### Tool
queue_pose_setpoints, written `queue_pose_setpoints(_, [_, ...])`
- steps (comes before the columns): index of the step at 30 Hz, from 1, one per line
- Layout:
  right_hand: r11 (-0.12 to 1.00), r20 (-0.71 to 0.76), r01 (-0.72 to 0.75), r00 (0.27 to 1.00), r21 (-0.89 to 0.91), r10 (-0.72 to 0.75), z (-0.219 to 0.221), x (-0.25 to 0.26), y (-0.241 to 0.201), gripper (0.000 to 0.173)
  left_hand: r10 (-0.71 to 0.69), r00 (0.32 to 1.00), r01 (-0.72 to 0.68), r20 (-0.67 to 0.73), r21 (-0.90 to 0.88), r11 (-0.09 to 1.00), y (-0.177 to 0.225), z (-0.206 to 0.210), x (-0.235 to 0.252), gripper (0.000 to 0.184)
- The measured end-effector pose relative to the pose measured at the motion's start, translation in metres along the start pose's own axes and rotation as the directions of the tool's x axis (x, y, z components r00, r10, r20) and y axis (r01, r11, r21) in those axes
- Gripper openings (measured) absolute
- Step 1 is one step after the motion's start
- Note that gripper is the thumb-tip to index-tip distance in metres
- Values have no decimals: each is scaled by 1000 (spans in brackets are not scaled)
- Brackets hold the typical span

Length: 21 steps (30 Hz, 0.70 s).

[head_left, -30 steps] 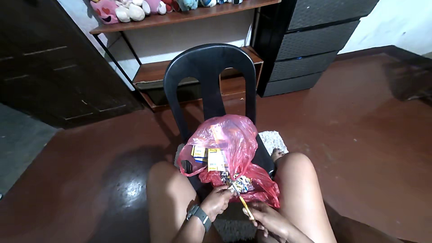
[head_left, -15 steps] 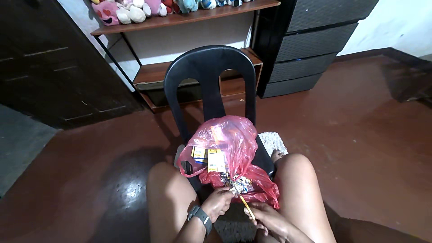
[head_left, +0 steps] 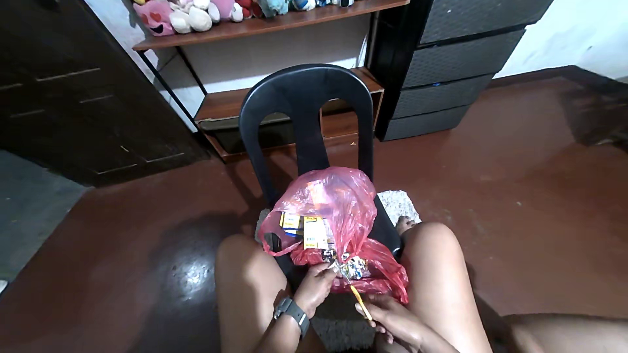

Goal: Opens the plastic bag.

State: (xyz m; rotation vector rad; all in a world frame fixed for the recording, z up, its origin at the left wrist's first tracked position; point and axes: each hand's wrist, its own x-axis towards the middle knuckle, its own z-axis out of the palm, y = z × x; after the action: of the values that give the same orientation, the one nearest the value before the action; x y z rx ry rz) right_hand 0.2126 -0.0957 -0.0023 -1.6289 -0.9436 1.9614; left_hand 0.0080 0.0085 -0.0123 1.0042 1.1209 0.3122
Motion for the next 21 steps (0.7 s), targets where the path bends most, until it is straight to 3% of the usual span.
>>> queue_pose_setpoints(4, [990, -32, 17, 999, -139, -21, 2, 3, 1, 40, 143, 990, -139, -12, 150, 979, -4, 1, 6, 24])
queue_pose_setpoints(8, [986, -76, 30, 996, -163, -43, 1, 6, 2, 44, 175, 983, -182, 55, 157, 971, -2, 0, 14, 23])
queue_pose_setpoints(21, [970, 18, 106, 994, -220, -105, 3, 9, 4, 37, 47, 995, -44, 91, -36, 998, -6, -9, 3, 19])
